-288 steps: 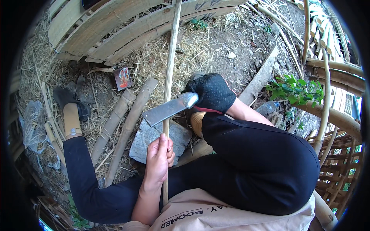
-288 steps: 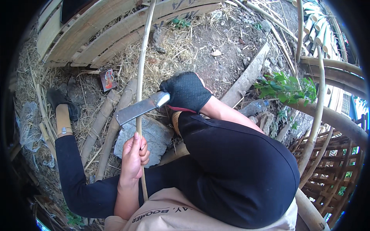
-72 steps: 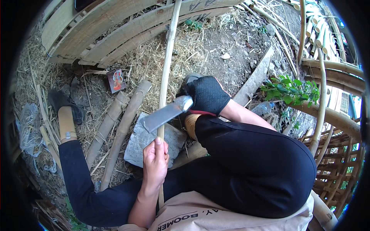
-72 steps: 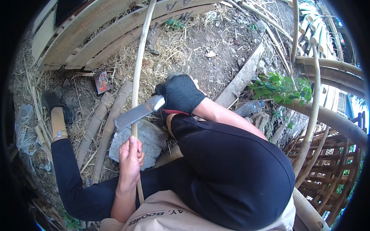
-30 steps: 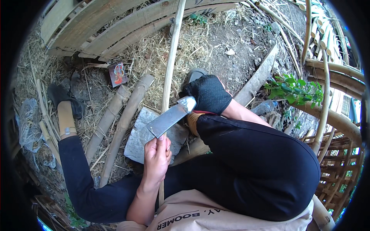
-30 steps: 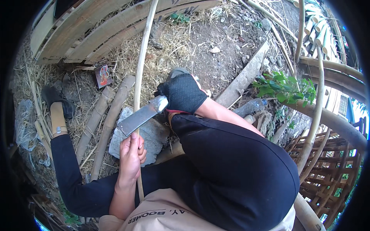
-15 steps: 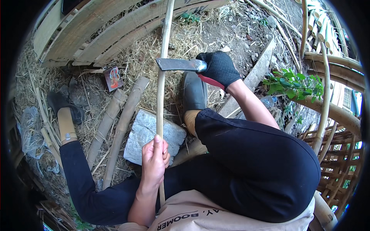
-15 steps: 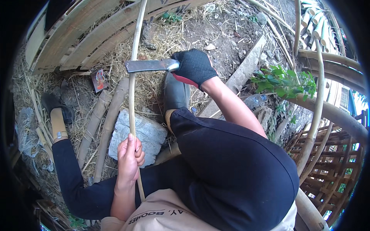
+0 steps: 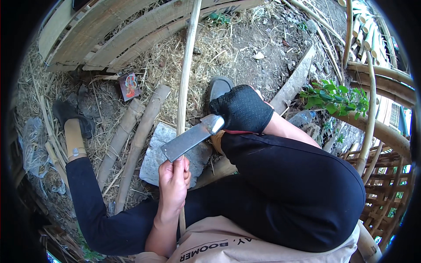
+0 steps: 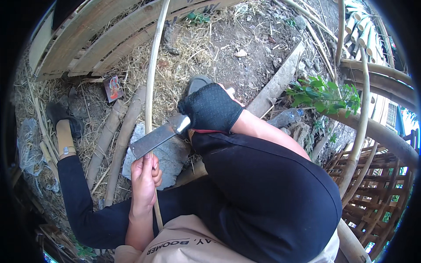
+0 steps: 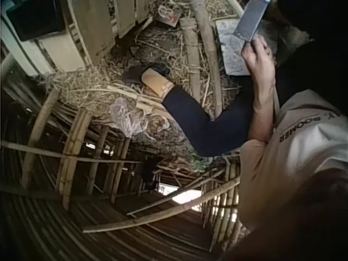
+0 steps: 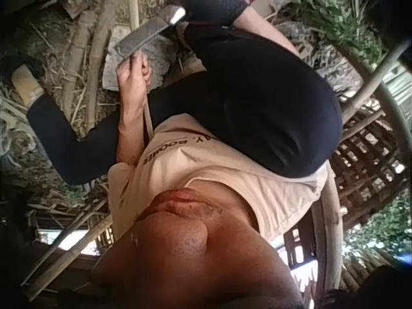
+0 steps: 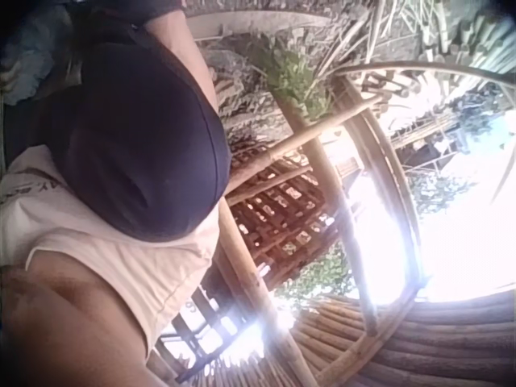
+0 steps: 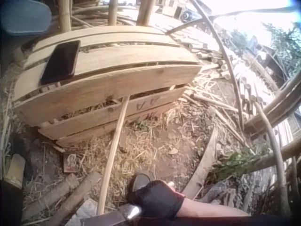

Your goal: The person shaves a thin bamboo stick using a metal blade while sitting in an outdoor area.

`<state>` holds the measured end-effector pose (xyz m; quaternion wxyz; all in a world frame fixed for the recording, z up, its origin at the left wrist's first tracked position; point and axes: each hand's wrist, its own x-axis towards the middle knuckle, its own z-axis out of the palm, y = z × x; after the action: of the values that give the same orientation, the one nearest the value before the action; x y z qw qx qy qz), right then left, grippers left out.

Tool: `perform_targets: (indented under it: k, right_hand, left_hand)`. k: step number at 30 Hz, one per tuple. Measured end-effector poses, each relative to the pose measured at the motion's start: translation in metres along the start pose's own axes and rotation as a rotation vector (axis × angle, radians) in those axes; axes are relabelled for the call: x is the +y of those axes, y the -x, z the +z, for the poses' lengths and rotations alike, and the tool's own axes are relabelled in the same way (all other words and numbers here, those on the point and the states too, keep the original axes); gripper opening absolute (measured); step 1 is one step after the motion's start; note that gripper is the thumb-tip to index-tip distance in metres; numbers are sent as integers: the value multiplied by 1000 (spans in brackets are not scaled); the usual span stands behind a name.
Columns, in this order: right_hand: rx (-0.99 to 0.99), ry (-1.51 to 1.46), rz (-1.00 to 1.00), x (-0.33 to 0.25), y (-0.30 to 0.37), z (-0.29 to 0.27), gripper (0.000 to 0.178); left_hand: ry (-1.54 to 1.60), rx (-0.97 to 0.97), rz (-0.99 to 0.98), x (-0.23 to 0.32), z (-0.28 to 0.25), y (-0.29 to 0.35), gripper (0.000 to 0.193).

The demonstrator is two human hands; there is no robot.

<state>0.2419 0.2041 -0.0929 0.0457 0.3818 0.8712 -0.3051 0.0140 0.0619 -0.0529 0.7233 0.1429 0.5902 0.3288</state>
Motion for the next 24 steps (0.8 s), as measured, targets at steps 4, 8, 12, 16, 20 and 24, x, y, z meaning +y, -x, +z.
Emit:
perform_targets:
  k: [4,8,12,16,20,24]
  right_hand:
    - [18,63,55,-2,-4,0,25]
    - [69,86,69,-4,-8,7,23]
    - [247,22,148,8,-16,9,20]
    - [427,19,442,58,-41,-14,22]
    - [385,115,447,74,-44,-37,29]
    - [361,21,403,60,-28,-27,31]
  left_hand:
    - [-136,79,83,-9,-1,0,40]
    - [-227,105,146,-15,-3,-2,42]
    - [-206,102,132,-12,2,-1,43]
    - [-199,105,129,-11,3,0,43]
    - [-139,69,112,-12,1,-1,42]
    - [-91,32,84,-8,4,-1,43]
